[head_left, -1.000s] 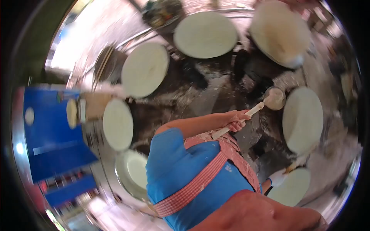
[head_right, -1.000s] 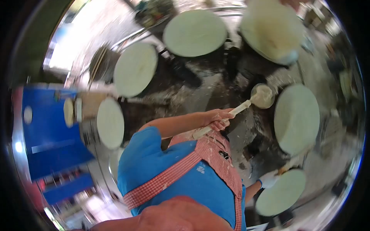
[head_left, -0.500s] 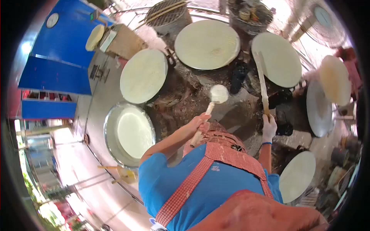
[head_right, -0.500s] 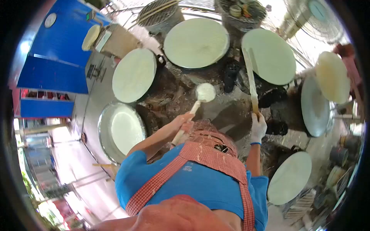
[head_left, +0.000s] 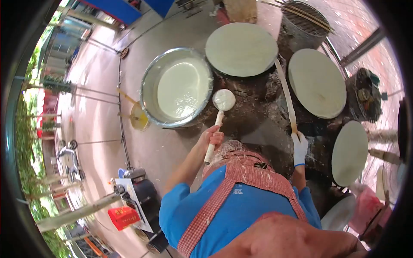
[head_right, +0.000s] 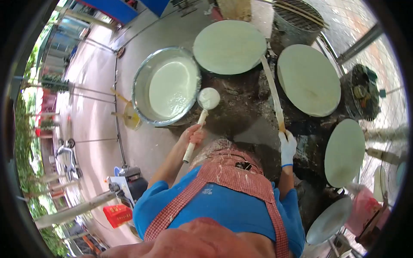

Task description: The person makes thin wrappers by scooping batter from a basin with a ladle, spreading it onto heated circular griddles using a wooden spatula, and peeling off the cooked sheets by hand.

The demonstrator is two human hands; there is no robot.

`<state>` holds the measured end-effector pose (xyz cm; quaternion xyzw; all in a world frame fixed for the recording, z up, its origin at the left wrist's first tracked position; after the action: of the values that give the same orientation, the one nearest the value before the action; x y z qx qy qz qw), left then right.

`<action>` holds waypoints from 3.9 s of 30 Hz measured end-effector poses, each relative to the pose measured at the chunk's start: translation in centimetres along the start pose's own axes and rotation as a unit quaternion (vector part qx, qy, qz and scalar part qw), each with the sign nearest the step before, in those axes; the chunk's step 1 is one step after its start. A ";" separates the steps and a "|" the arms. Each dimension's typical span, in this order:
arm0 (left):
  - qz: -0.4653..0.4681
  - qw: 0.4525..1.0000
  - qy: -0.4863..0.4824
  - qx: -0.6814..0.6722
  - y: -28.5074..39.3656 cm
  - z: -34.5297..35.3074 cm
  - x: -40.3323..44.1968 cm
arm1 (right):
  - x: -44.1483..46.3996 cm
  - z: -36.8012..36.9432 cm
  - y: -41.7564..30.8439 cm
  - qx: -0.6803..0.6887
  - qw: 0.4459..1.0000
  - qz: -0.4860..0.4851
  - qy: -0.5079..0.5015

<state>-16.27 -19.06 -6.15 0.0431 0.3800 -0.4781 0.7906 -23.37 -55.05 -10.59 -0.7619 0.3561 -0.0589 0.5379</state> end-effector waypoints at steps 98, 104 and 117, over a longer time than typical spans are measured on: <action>0.149 -0.065 -0.524 0.836 -77.2 3.1 40.6 | -39.1 -33.5 21.7 0.323 0.557 0.235 0.728; 0.148 0.098 -0.586 0.791 -80.0 9.8 37.8 | -36.9 -37.2 24.7 -0.077 0.599 0.365 0.709; 0.007 0.083 -0.634 0.769 -56.2 11.6 42.9 | -31.9 -36.1 28.0 0.297 0.495 0.237 0.782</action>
<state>-43.22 -85.41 -8.87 0.3115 -0.8375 -0.3534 0.2770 -77.42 -68.48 -10.35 -0.0866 0.7593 -0.6032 0.2283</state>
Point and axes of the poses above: each hand's wrist, its own x-axis towards the middle knuckle, its own z-axis out of the palm, y = z × x, the point moved 6 cm from there along x, towards the middle knuckle, and after that the axes turned 2 degrees about y, right-handed, at the moved point
